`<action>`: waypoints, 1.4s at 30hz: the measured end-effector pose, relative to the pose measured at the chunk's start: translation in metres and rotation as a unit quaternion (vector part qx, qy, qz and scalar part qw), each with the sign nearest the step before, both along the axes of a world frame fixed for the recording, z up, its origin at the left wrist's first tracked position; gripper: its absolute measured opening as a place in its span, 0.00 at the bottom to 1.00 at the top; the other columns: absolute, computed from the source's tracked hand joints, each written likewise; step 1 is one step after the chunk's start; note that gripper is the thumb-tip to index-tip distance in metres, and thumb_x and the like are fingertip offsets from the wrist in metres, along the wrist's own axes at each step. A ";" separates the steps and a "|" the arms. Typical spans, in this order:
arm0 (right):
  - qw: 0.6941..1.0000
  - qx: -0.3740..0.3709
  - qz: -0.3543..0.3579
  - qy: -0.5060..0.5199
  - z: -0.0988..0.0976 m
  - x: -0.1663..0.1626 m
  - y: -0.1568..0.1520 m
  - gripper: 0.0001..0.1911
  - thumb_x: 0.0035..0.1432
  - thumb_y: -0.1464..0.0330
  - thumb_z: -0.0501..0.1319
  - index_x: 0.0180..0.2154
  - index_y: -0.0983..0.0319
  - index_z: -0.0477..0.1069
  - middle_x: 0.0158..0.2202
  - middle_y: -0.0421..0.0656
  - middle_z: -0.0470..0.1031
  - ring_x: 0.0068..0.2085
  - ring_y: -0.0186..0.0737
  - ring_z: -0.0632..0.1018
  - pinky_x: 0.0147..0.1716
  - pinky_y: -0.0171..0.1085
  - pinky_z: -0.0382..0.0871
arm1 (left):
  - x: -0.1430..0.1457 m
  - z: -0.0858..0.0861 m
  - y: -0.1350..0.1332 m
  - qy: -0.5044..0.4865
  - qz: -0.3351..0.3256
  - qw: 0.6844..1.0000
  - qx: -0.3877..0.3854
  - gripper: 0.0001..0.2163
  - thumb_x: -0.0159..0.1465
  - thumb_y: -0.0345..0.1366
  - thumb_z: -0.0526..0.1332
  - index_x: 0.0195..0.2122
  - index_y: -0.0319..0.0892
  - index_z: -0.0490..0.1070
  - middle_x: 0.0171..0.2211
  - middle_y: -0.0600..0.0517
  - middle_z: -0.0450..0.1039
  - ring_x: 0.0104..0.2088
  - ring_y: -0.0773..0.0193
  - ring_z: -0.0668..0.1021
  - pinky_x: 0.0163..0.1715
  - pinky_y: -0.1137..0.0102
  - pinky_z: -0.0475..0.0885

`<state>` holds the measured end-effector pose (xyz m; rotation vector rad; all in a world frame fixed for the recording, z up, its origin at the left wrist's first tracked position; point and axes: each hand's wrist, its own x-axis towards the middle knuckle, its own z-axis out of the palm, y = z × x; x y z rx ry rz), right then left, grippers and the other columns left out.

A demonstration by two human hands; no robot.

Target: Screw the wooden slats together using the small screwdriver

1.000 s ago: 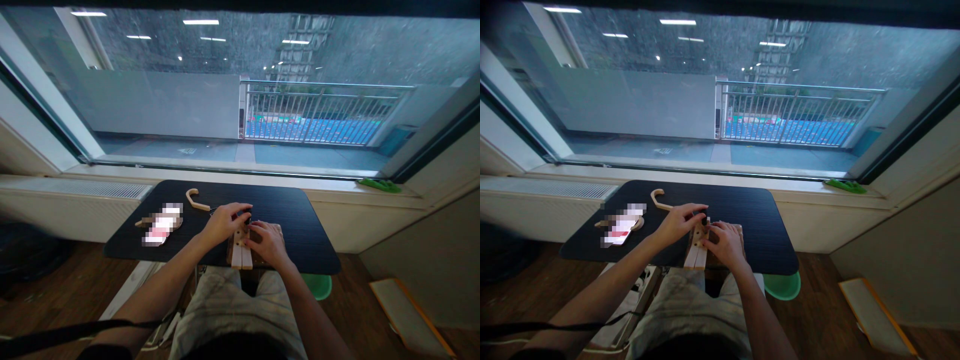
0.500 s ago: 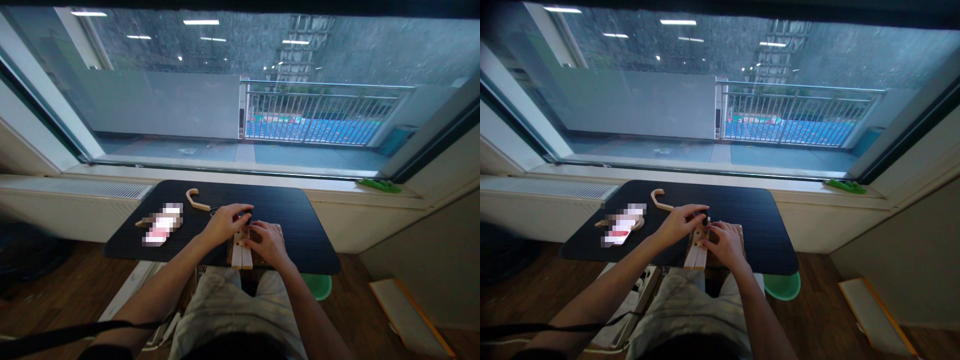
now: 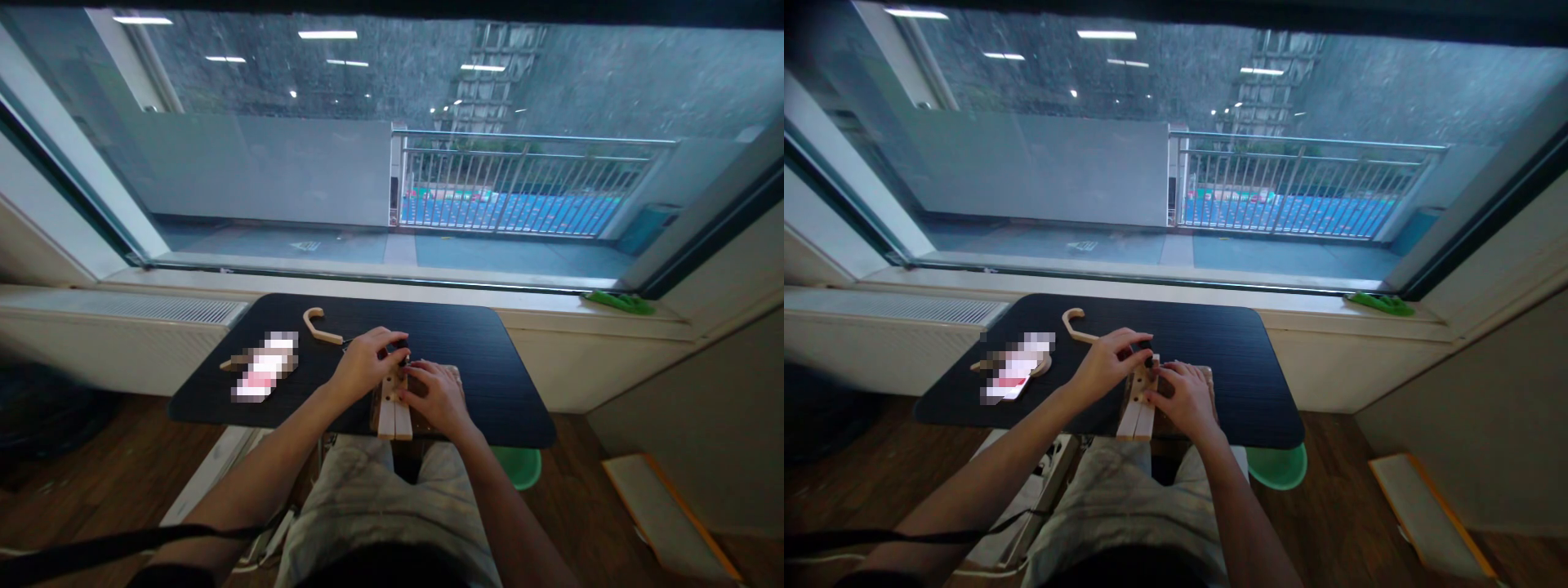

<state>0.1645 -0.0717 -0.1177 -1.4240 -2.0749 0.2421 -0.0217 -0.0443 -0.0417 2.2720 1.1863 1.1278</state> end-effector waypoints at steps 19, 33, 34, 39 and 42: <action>1.000 -0.006 -0.001 -0.002 0.001 0.000 0.000 0.18 0.56 0.58 0.68 0.48 0.51 0.77 0.52 0.44 0.77 0.53 0.49 0.75 0.54 0.49 0.66 | 0.001 0.002 -0.004 -0.002 0.015 0.999 -0.028 0.11 0.62 0.38 0.64 0.44 0.42 0.78 0.29 0.53 0.79 0.26 0.66 0.77 0.29 0.73 0.72; 1.000 -0.013 0.001 -0.013 0.002 -0.001 0.001 0.19 0.55 0.57 0.68 0.48 0.52 0.77 0.53 0.45 0.76 0.54 0.50 0.74 0.55 0.49 0.65 | 0.000 0.002 -0.005 0.009 0.008 0.999 -0.043 0.13 0.65 0.36 0.59 0.48 0.41 0.77 0.35 0.49 0.82 0.35 0.60 0.81 0.38 0.69 0.76; 1.000 -0.014 0.001 -0.013 0.002 -0.001 0.001 0.19 0.55 0.57 0.69 0.48 0.52 0.77 0.53 0.44 0.76 0.54 0.50 0.74 0.55 0.49 0.65 | 0.001 0.003 -0.005 0.008 0.006 0.999 -0.044 0.13 0.65 0.36 0.59 0.48 0.40 0.77 0.35 0.49 0.82 0.36 0.59 0.81 0.38 0.68 0.76; 1.000 -0.007 0.000 -0.008 0.002 -0.001 0.000 0.18 0.55 0.58 0.69 0.47 0.52 0.78 0.53 0.44 0.76 0.54 0.50 0.75 0.55 0.50 0.65 | 0.001 0.004 -0.005 0.008 -0.003 0.999 -0.051 0.14 0.66 0.35 0.57 0.50 0.40 0.76 0.36 0.49 0.82 0.38 0.58 0.82 0.40 0.67 0.76; 1.000 -0.002 0.001 -0.005 0.002 -0.001 0.000 0.18 0.56 0.58 0.68 0.48 0.51 0.77 0.53 0.44 0.76 0.54 0.50 0.75 0.55 0.50 0.65 | 0.002 0.005 -0.005 0.012 -0.007 0.998 -0.057 0.14 0.67 0.35 0.57 0.50 0.41 0.76 0.35 0.50 0.82 0.38 0.58 0.82 0.39 0.68 0.76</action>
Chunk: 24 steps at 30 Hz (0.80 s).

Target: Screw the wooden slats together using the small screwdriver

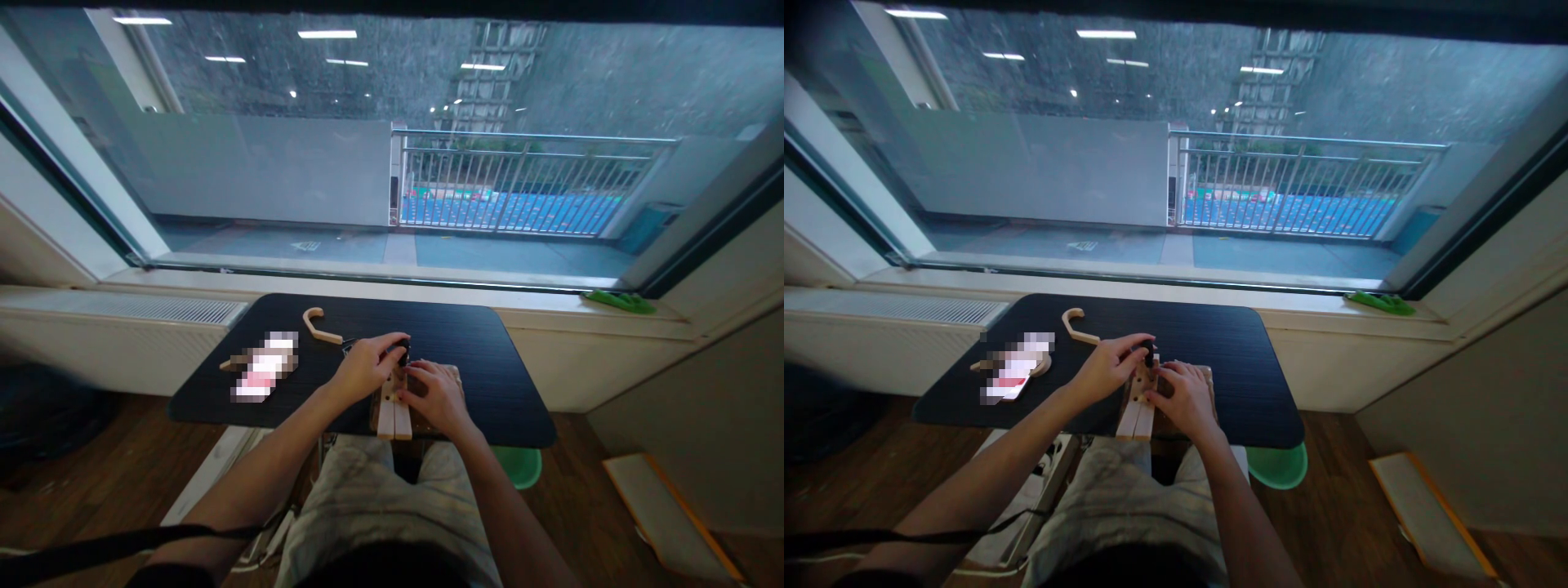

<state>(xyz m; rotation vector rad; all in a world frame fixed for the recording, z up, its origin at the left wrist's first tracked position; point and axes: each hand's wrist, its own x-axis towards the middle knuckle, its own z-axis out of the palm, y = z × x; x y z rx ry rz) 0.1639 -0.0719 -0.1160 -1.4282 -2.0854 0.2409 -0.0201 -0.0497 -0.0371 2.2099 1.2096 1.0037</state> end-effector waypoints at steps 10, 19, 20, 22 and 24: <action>1.000 0.000 -0.002 -0.002 0.002 -0.001 -0.001 0.17 0.55 0.57 0.68 0.47 0.51 0.78 0.52 0.44 0.77 0.53 0.49 0.75 0.54 0.49 0.66 | 0.000 -0.001 0.002 0.002 -0.016 1.000 -0.014 0.15 0.68 0.34 0.55 0.52 0.41 0.75 0.39 0.48 0.82 0.40 0.59 0.82 0.41 0.68 0.75; 1.000 0.004 -0.005 -0.003 0.003 -0.001 -0.001 0.17 0.55 0.57 0.69 0.47 0.52 0.78 0.52 0.44 0.77 0.53 0.50 0.75 0.54 0.49 0.66 | -0.002 0.002 0.002 0.006 -0.028 0.999 -0.033 0.16 0.68 0.34 0.53 0.54 0.43 0.74 0.43 0.49 0.82 0.39 0.60 0.82 0.40 0.69 0.75; 1.000 0.005 -0.005 -0.004 0.002 -0.001 -0.001 0.17 0.55 0.57 0.69 0.47 0.51 0.78 0.52 0.44 0.77 0.53 0.50 0.76 0.54 0.49 0.66 | -0.002 0.003 0.002 0.005 -0.032 0.999 -0.034 0.17 0.68 0.34 0.53 0.55 0.43 0.73 0.43 0.49 0.82 0.38 0.60 0.82 0.40 0.69 0.75; 1.000 0.008 -0.003 -0.004 0.001 0.000 -0.001 0.17 0.55 0.57 0.68 0.48 0.51 0.78 0.52 0.44 0.77 0.53 0.50 0.76 0.54 0.50 0.66 | -0.002 0.003 0.002 -0.002 -0.039 0.999 -0.036 0.18 0.68 0.34 0.53 0.57 0.44 0.72 0.44 0.49 0.82 0.38 0.61 0.82 0.39 0.69 0.76; 1.000 0.008 -0.001 -0.003 0.001 0.000 0.000 0.17 0.56 0.57 0.68 0.48 0.51 0.78 0.52 0.44 0.77 0.53 0.50 0.75 0.54 0.49 0.66 | -0.002 0.003 0.002 -0.008 -0.044 0.998 -0.037 0.19 0.68 0.34 0.53 0.58 0.45 0.71 0.44 0.49 0.82 0.38 0.61 0.82 0.40 0.69 0.76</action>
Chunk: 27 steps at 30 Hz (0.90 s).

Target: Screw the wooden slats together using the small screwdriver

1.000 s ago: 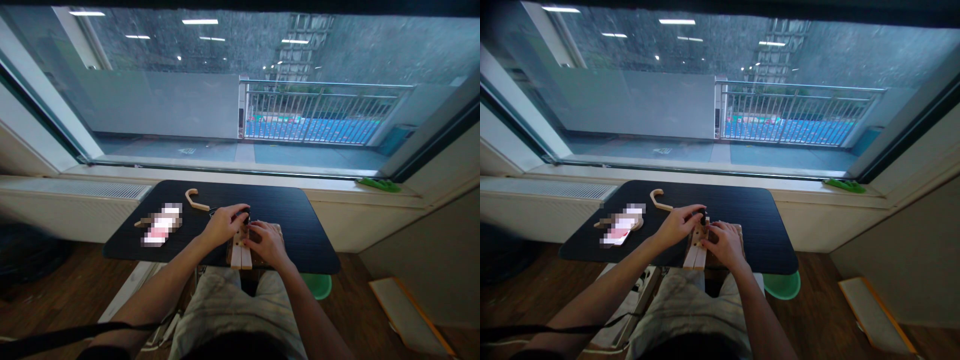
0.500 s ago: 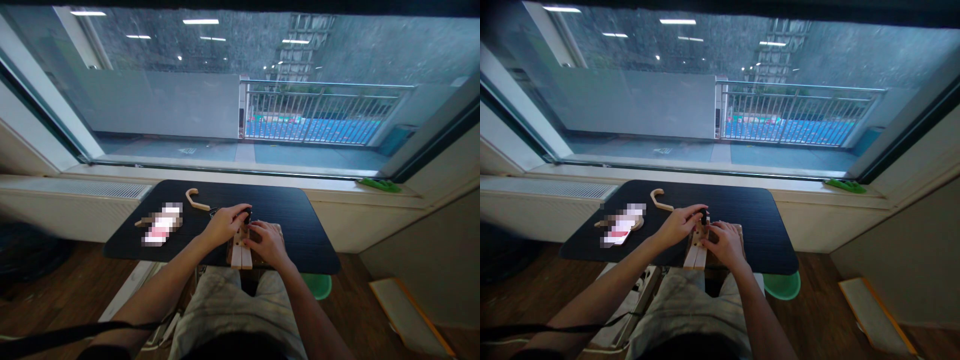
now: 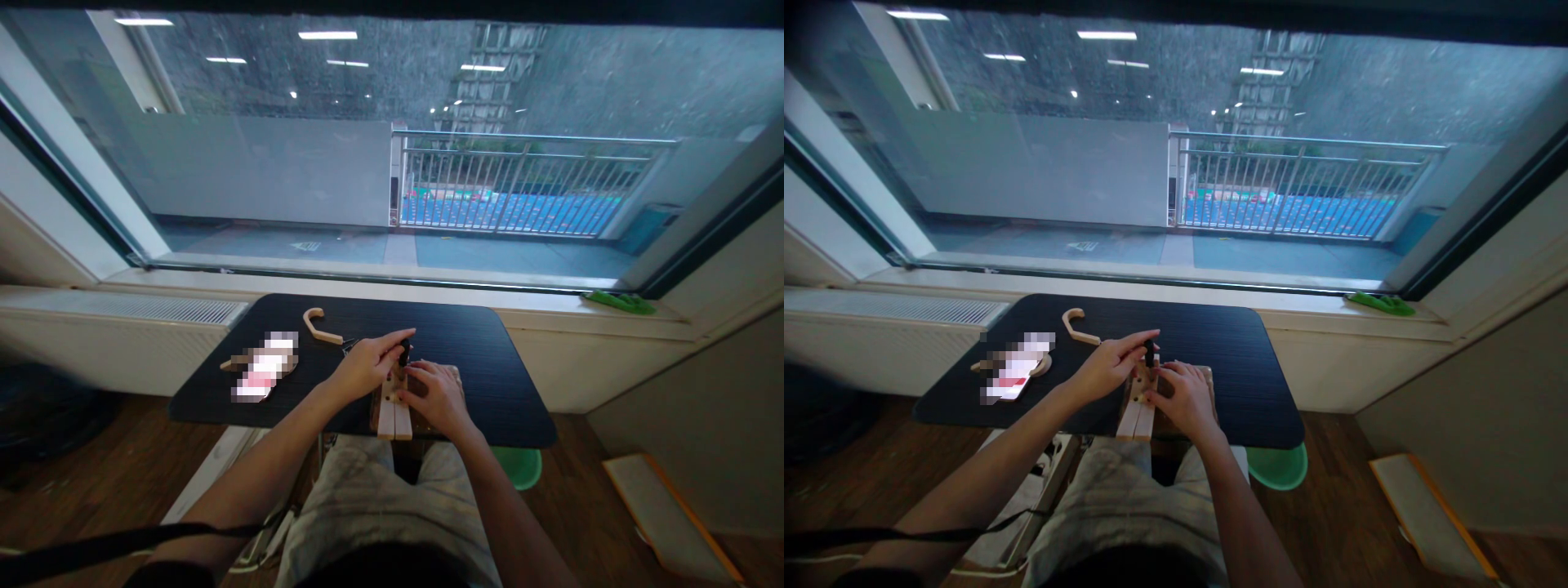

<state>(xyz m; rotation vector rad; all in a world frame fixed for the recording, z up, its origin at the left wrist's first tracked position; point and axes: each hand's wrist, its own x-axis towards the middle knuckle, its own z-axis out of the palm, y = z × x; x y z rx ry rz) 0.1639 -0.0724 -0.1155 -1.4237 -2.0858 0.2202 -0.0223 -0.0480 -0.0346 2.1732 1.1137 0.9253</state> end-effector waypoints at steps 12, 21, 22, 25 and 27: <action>1.000 0.002 0.003 0.000 -0.002 0.001 0.002 0.18 0.56 0.56 0.68 0.48 0.51 0.78 0.52 0.43 0.77 0.52 0.49 0.75 0.53 0.48 0.66 | 0.000 -0.004 0.005 0.037 0.019 0.995 0.094 0.14 0.65 0.36 0.61 0.51 0.44 0.77 0.46 0.49 0.82 0.52 0.54 0.79 0.60 0.55 0.67; 1.000 -0.001 0.006 0.000 0.001 0.000 0.000 0.18 0.56 0.57 0.68 0.48 0.50 0.77 0.52 0.43 0.77 0.53 0.49 0.75 0.53 0.49 0.66 | 0.000 -0.004 0.004 0.021 0.017 0.999 0.043 0.16 0.67 0.37 0.58 0.55 0.44 0.74 0.51 0.48 0.79 0.58 0.52 0.76 0.57 0.58 0.71; 1.000 -0.003 0.006 -0.002 0.001 0.000 0.000 0.18 0.56 0.58 0.68 0.48 0.50 0.77 0.52 0.43 0.77 0.53 0.49 0.75 0.53 0.49 0.66 | 0.000 -0.003 0.003 0.014 0.012 0.999 0.039 0.16 0.68 0.37 0.58 0.56 0.44 0.74 0.51 0.48 0.79 0.55 0.54 0.78 0.56 0.60 0.72; 1.000 -0.006 0.003 -0.003 0.001 0.000 0.000 0.18 0.55 0.58 0.68 0.48 0.51 0.77 0.52 0.43 0.77 0.53 0.49 0.75 0.53 0.48 0.66 | 0.002 0.001 0.001 -0.002 0.002 1.000 0.027 0.17 0.68 0.36 0.57 0.56 0.42 0.74 0.50 0.47 0.80 0.49 0.57 0.81 0.52 0.65 0.75; 1.000 -0.007 0.002 0.000 0.000 0.000 0.001 0.18 0.55 0.57 0.68 0.48 0.51 0.77 0.52 0.44 0.77 0.53 0.50 0.75 0.53 0.49 0.66 | 0.002 0.002 0.000 -0.006 0.000 1.000 0.021 0.17 0.68 0.36 0.57 0.56 0.41 0.74 0.49 0.47 0.80 0.47 0.57 0.82 0.50 0.66 0.76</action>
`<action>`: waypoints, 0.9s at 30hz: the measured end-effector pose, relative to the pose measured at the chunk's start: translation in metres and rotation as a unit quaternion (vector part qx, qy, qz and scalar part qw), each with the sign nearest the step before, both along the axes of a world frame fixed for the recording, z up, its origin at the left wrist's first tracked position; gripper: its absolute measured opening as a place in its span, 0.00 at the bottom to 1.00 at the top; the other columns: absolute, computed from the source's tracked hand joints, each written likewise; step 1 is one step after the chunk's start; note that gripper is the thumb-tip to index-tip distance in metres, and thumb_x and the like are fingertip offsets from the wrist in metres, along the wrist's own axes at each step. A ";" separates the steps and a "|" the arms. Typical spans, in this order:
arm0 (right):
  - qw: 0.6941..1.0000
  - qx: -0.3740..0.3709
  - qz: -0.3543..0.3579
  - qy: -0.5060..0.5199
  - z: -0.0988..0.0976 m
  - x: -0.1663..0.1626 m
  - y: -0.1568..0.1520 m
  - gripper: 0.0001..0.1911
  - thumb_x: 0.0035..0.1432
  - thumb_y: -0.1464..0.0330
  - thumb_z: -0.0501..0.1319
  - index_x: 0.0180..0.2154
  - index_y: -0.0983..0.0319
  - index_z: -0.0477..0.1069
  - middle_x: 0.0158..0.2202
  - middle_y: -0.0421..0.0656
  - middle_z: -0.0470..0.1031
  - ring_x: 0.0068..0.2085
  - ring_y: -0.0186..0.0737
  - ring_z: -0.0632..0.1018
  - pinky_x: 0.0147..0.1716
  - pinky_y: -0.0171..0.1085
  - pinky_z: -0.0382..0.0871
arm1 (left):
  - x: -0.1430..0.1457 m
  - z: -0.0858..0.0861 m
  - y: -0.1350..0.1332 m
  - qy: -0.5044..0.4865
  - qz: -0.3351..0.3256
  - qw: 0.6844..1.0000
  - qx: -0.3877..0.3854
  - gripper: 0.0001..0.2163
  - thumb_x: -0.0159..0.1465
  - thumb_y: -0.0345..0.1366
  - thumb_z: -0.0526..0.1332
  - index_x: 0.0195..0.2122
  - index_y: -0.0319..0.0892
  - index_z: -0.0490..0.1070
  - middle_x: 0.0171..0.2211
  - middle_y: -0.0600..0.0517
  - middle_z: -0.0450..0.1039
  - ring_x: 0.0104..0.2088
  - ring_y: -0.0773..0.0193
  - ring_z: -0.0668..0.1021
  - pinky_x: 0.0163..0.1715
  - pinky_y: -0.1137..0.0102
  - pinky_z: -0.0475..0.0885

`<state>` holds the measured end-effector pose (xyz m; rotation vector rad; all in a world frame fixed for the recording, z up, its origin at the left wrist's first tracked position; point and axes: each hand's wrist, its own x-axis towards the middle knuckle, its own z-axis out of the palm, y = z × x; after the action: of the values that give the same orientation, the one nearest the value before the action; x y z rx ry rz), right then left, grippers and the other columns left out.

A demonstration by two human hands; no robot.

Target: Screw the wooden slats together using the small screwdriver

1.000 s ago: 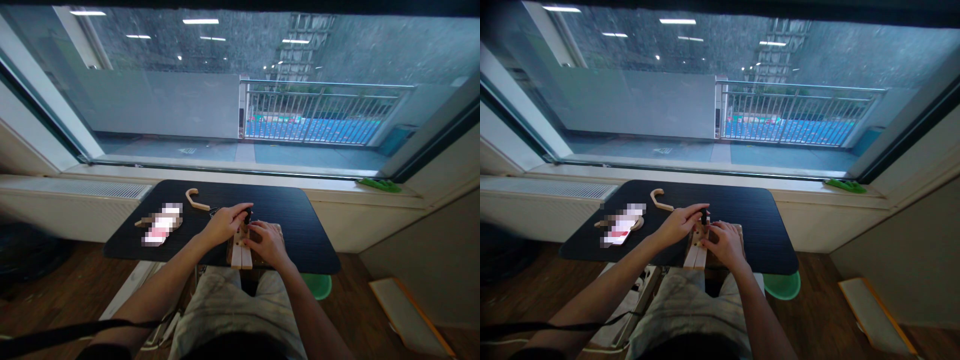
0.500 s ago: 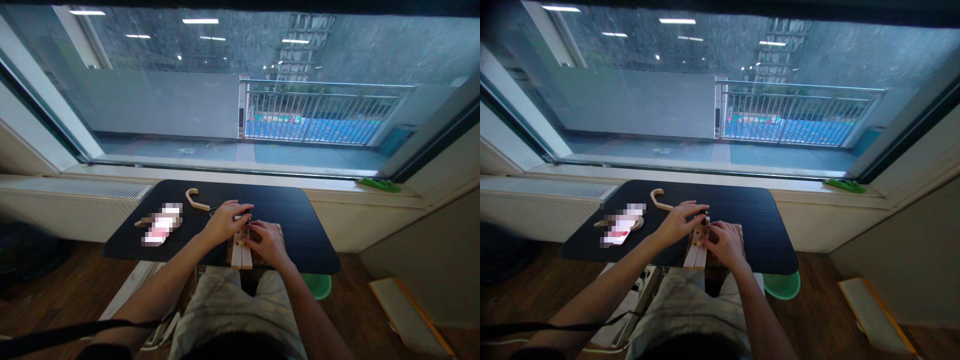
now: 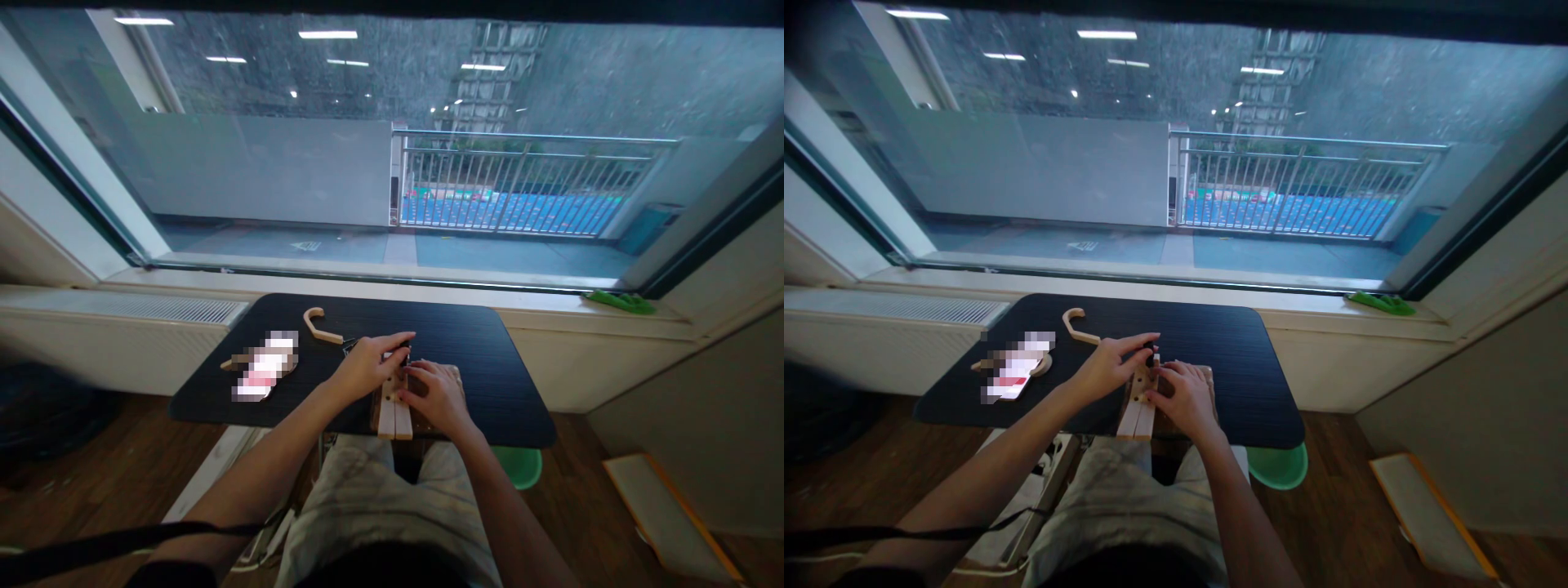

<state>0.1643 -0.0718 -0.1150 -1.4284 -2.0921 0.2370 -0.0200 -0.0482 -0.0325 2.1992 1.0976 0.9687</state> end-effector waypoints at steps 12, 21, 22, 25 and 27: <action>1.000 0.003 0.004 0.009 0.000 0.000 0.000 0.18 0.54 0.58 0.70 0.48 0.52 0.78 0.52 0.43 0.77 0.52 0.48 0.75 0.52 0.47 0.65 | -0.001 -0.005 0.004 0.004 0.010 0.998 0.062 0.14 0.65 0.37 0.63 0.50 0.40 0.77 0.41 0.47 0.79 0.42 0.59 0.80 0.45 0.66 0.75; 1.000 0.003 0.000 0.009 0.001 -0.001 -0.001 0.17 0.55 0.58 0.69 0.48 0.51 0.78 0.52 0.42 0.77 0.52 0.48 0.75 0.53 0.47 0.65 | -0.001 -0.009 0.004 0.004 0.094 0.992 0.082 0.12 0.61 0.36 0.68 0.46 0.42 0.77 0.34 0.51 0.79 0.38 0.59 0.80 0.43 0.65 0.74; 1.000 0.003 -0.001 0.010 0.001 -0.001 -0.001 0.17 0.55 0.58 0.69 0.48 0.50 0.78 0.52 0.42 0.77 0.52 0.49 0.75 0.53 0.47 0.65 | -0.001 -0.009 0.004 0.003 0.099 0.992 0.082 0.11 0.60 0.36 0.68 0.44 0.42 0.77 0.34 0.51 0.80 0.38 0.59 0.80 0.43 0.65 0.75; 1.000 0.004 0.000 0.015 0.000 -0.001 -0.001 0.17 0.56 0.58 0.68 0.48 0.51 0.78 0.52 0.43 0.77 0.53 0.49 0.75 0.54 0.48 0.65 | -0.001 -0.009 0.004 -0.007 0.088 0.993 0.075 0.08 0.61 0.37 0.67 0.41 0.42 0.77 0.34 0.51 0.80 0.37 0.59 0.81 0.42 0.66 0.75; 1.000 0.005 0.001 0.014 0.000 -0.001 -0.001 0.17 0.56 0.58 0.68 0.48 0.51 0.78 0.52 0.43 0.77 0.53 0.49 0.75 0.54 0.49 0.65 | -0.001 -0.010 0.004 -0.021 0.077 0.995 0.061 0.08 0.61 0.37 0.67 0.41 0.42 0.77 0.34 0.52 0.80 0.36 0.60 0.82 0.41 0.67 0.75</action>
<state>0.1635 -0.0723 -0.1155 -1.4087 -2.0688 0.2461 -0.0210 -0.0439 -0.0425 2.2041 1.2340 1.1707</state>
